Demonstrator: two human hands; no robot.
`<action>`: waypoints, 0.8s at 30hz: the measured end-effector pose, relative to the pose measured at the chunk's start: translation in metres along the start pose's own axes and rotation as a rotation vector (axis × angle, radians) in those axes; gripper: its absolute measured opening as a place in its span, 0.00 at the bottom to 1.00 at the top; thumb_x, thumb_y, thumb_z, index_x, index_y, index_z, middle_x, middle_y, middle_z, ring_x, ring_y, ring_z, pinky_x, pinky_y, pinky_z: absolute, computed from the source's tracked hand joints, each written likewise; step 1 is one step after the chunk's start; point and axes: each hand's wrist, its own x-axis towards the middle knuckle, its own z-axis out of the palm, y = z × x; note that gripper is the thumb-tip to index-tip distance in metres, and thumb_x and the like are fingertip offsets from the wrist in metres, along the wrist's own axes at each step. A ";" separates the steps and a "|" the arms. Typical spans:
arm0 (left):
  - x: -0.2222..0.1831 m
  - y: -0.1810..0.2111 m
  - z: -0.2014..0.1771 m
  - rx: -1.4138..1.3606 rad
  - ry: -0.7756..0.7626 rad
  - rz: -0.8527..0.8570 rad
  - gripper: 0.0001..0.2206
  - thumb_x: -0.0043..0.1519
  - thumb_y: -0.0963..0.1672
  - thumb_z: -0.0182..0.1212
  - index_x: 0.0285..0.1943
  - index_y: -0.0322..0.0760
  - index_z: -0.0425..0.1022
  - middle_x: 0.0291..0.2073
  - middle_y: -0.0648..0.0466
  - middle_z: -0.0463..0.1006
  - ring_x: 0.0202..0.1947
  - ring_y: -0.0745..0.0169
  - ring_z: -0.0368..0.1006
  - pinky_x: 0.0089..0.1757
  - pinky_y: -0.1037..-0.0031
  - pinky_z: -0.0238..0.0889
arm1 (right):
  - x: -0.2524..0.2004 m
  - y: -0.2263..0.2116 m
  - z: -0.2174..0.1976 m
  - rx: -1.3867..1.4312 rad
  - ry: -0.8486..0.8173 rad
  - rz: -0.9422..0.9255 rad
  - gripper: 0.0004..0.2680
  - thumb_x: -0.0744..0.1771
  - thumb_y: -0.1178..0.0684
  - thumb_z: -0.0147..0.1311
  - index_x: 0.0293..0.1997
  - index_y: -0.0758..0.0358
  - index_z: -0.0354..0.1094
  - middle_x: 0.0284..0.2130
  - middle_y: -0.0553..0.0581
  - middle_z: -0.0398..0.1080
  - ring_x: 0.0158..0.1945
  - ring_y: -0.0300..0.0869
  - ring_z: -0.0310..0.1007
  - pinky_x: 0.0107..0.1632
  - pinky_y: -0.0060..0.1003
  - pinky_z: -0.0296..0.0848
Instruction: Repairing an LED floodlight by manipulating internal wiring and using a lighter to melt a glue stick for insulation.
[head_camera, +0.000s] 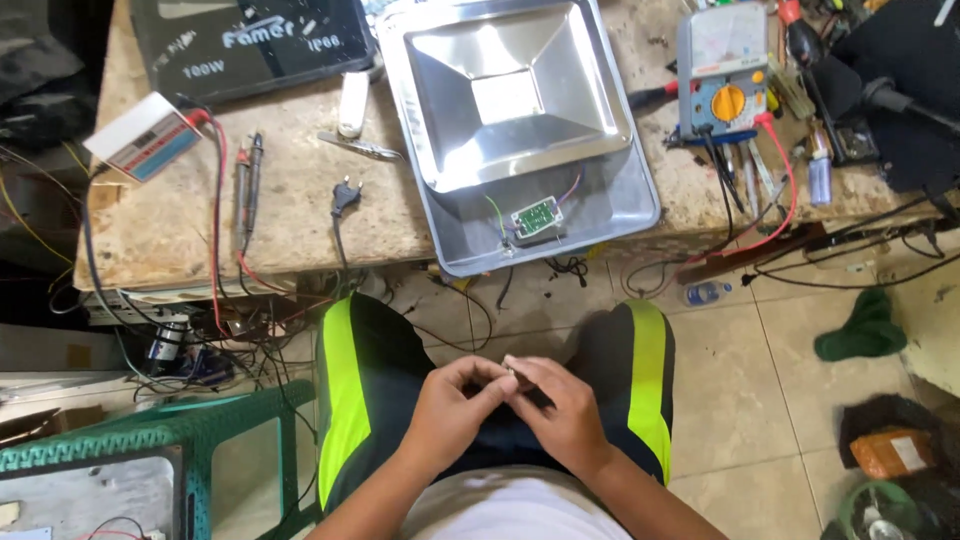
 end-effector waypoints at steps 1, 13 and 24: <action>0.002 -0.003 0.001 0.056 0.008 0.009 0.05 0.59 0.44 0.70 0.35 0.37 0.85 0.28 0.57 0.86 0.31 0.74 0.77 0.37 0.79 0.71 | 0.000 -0.001 0.001 -0.032 0.055 -0.018 0.12 0.66 0.57 0.60 0.55 0.67 0.73 0.48 0.62 0.77 0.50 0.47 0.80 0.53 0.39 0.79; 0.057 -0.034 -0.011 0.195 -0.089 -0.149 0.26 0.51 0.46 0.76 0.57 0.32 0.74 0.44 0.42 0.83 0.44 0.53 0.79 0.46 0.63 0.73 | -0.012 0.047 -0.003 0.102 0.070 0.494 0.09 0.61 0.57 0.70 0.43 0.62 0.81 0.34 0.60 0.82 0.37 0.46 0.83 0.39 0.38 0.82; 0.084 -0.058 0.008 0.124 -0.139 0.012 0.12 0.63 0.40 0.65 0.54 0.30 0.82 0.41 0.39 0.84 0.47 0.52 0.80 0.44 0.61 0.76 | -0.031 0.149 -0.010 0.534 0.263 0.725 0.14 0.59 0.67 0.70 0.47 0.75 0.75 0.36 0.66 0.78 0.37 0.43 0.79 0.38 0.36 0.82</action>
